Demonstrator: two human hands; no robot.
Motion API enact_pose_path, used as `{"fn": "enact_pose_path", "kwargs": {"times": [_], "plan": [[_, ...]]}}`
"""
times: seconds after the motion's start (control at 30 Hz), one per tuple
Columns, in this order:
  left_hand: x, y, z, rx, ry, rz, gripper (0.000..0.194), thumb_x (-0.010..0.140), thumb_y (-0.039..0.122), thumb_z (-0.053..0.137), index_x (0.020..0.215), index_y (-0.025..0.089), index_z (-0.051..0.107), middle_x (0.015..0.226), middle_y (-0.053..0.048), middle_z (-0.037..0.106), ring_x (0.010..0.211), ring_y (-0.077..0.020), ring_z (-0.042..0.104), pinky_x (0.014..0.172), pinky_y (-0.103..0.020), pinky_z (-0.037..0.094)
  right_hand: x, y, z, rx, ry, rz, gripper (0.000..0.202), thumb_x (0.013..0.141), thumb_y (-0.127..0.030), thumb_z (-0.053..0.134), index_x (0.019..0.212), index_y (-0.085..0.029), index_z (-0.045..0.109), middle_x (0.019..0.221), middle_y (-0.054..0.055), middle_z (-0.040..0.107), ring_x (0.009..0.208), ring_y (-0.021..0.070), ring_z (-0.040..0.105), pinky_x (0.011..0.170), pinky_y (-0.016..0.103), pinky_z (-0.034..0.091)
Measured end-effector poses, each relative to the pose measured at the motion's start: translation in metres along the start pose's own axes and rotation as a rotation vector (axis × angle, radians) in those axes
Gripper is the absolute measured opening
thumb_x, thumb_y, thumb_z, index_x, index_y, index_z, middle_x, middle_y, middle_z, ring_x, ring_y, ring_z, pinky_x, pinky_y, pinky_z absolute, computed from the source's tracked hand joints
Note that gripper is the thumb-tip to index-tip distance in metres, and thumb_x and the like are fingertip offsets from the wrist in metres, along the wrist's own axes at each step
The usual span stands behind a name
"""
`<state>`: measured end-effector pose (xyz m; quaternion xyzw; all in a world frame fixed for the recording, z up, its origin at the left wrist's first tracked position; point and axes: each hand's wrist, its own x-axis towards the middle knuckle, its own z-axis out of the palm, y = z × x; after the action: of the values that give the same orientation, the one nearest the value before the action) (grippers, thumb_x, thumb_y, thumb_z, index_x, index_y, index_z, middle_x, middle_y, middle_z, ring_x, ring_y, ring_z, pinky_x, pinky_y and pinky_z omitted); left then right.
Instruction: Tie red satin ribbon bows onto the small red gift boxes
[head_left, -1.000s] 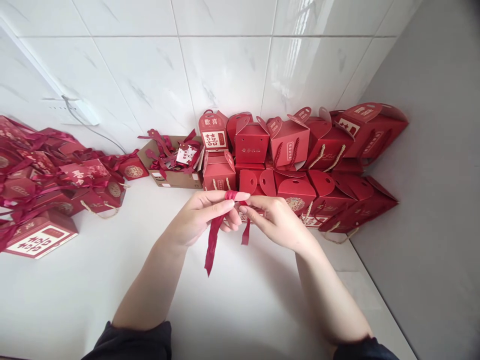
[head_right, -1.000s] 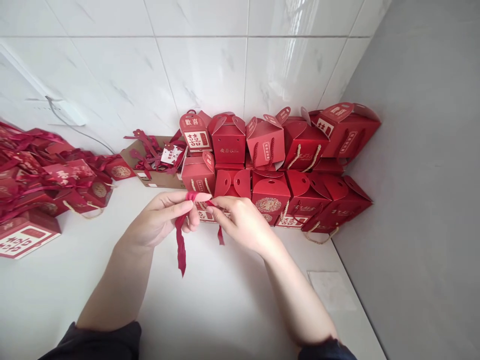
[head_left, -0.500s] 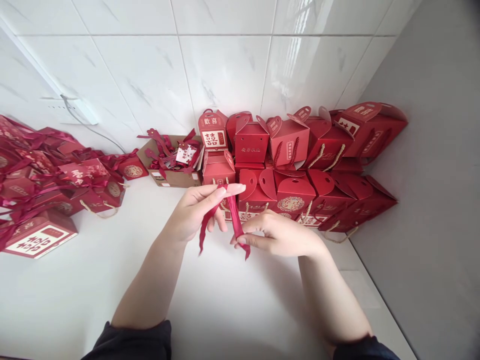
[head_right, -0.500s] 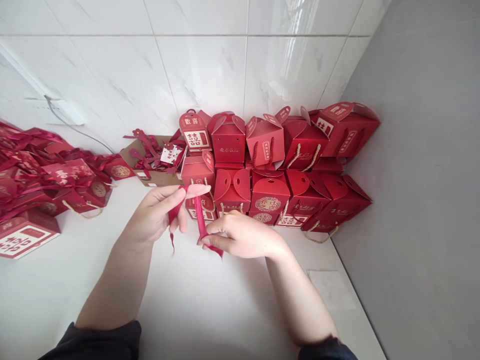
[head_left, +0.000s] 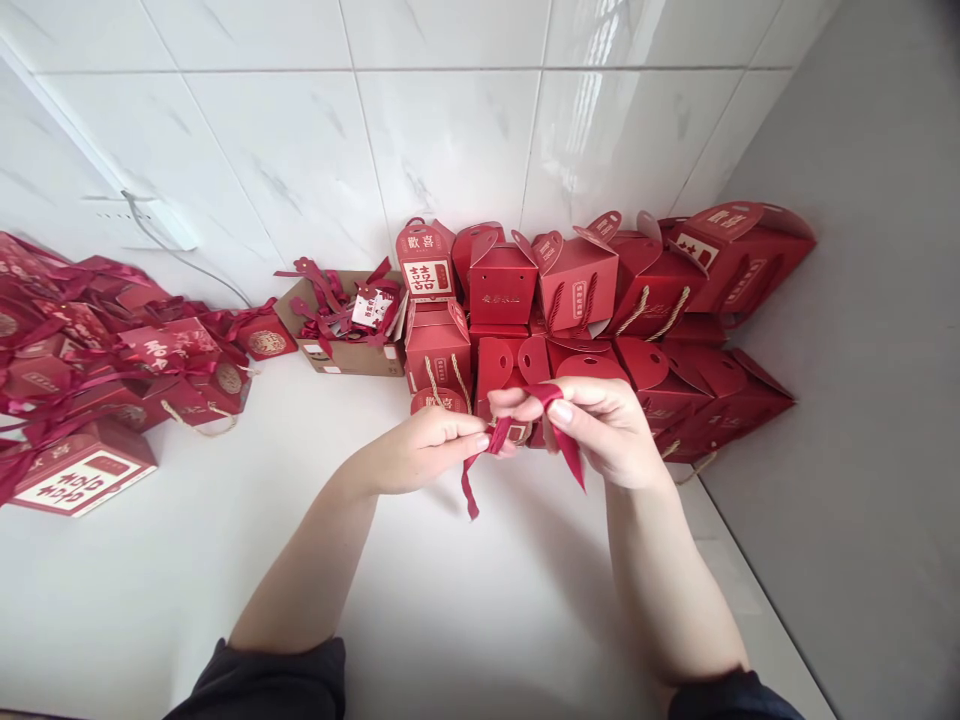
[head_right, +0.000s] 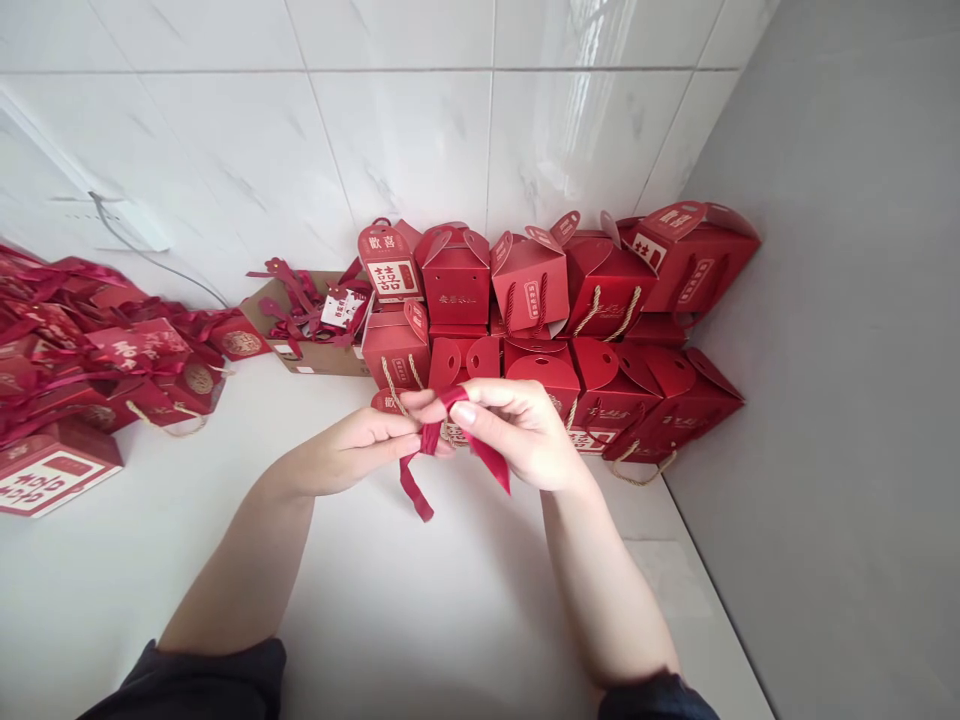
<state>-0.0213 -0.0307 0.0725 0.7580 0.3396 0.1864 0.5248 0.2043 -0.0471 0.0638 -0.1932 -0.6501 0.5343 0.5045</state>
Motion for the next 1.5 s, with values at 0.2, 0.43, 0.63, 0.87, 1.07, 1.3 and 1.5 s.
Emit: {"fn": "enact_pose_path", "kwargs": {"times": [0.2, 0.43, 0.63, 0.87, 1.07, 1.3, 1.5], "plan": [[0.0, 0.0, 0.002, -0.226, -0.156, 0.009, 0.038, 0.098, 0.037, 0.047, 0.12, 0.014, 0.068, 0.125, -0.019, 0.066, 0.101, -0.0262, 0.071, 0.081, -0.033, 0.057, 0.007, 0.004, 0.0, -0.437, 0.157, -0.028, 0.024, 0.096, -0.032, 0.056, 0.107, -0.022, 0.075, 0.114, 0.007, 0.074, 0.11, 0.0236, 0.068, 0.096, 0.036, 0.053], [-0.012, 0.012, 0.001, -0.34, -0.141, 0.105, 0.036, 0.098, 0.033, 0.049, 0.125, 0.018, 0.066, 0.125, -0.019, 0.067, 0.095, -0.0273, 0.074, 0.083, -0.036, 0.059, 0.012, 0.013, 0.007, -0.605, 0.128, -0.035, 0.029, 0.098, -0.037, 0.051, 0.097, -0.02, 0.074, 0.099, 0.007, 0.075, 0.091, 0.0211, 0.071, 0.081, 0.031, 0.055], [-0.008, 0.009, 0.005, -0.366, 0.057, 0.24, 0.036, 0.097, 0.033, 0.051, 0.126, 0.017, 0.066, 0.118, -0.017, 0.07, 0.079, -0.0248, 0.076, 0.079, -0.037, 0.059, 0.009, 0.012, 0.009, -0.459, -0.019, 0.05, 0.032, 0.096, -0.041, 0.052, 0.085, -0.016, 0.068, 0.077, 0.004, 0.066, 0.067, 0.0143, 0.06, 0.061, 0.025, 0.049], [-0.008, 0.003, -0.003, -0.411, 0.247, 0.225, 0.047, 0.097, 0.036, 0.049, 0.138, 0.015, 0.054, 0.082, -0.013, 0.077, 0.071, -0.0254, 0.074, 0.073, -0.039, 0.059, 0.012, 0.016, 0.015, -0.373, -0.296, 0.199, 0.035, 0.098, -0.042, 0.051, 0.084, -0.014, 0.068, 0.075, 0.004, 0.071, 0.065, 0.0133, 0.067, 0.064, 0.025, 0.054], [-0.008, 0.006, -0.003, -0.141, 0.392, 0.248, 0.036, 0.095, 0.033, 0.052, 0.123, 0.017, 0.067, 0.086, -0.01, 0.076, 0.085, -0.0228, 0.072, 0.085, -0.034, 0.055, 0.01, 0.011, 0.025, -0.525, -0.422, 0.13, 0.038, 0.1, -0.037, 0.049, 0.081, -0.015, 0.073, 0.076, 0.004, 0.076, 0.067, 0.0134, 0.071, 0.068, 0.024, 0.054], [-0.014, 0.016, 0.002, 0.583, 0.304, 0.374, 0.024, 0.091, 0.023, 0.053, 0.079, 0.018, 0.073, 0.089, -0.008, 0.068, 0.087, -0.0196, 0.062, 0.076, -0.028, 0.047, -0.001, -0.008, 0.018, -0.295, -0.322, 0.118, 0.033, 0.099, -0.035, 0.05, 0.092, -0.015, 0.076, 0.085, 0.007, 0.078, 0.073, 0.0161, 0.074, 0.063, 0.025, 0.058], [-0.007, 0.007, 0.014, 0.649, 0.399, 0.512, 0.023, 0.093, 0.027, 0.052, 0.081, 0.021, 0.071, 0.075, -0.006, 0.068, 0.072, -0.0179, 0.059, 0.077, -0.031, 0.045, 0.005, 0.0, 0.026, 0.461, 0.033, 0.372, 0.037, 0.091, -0.047, 0.058, 0.086, -0.015, 0.076, 0.075, 0.007, 0.077, 0.053, 0.0148, 0.071, 0.034, 0.016, 0.047]]}}
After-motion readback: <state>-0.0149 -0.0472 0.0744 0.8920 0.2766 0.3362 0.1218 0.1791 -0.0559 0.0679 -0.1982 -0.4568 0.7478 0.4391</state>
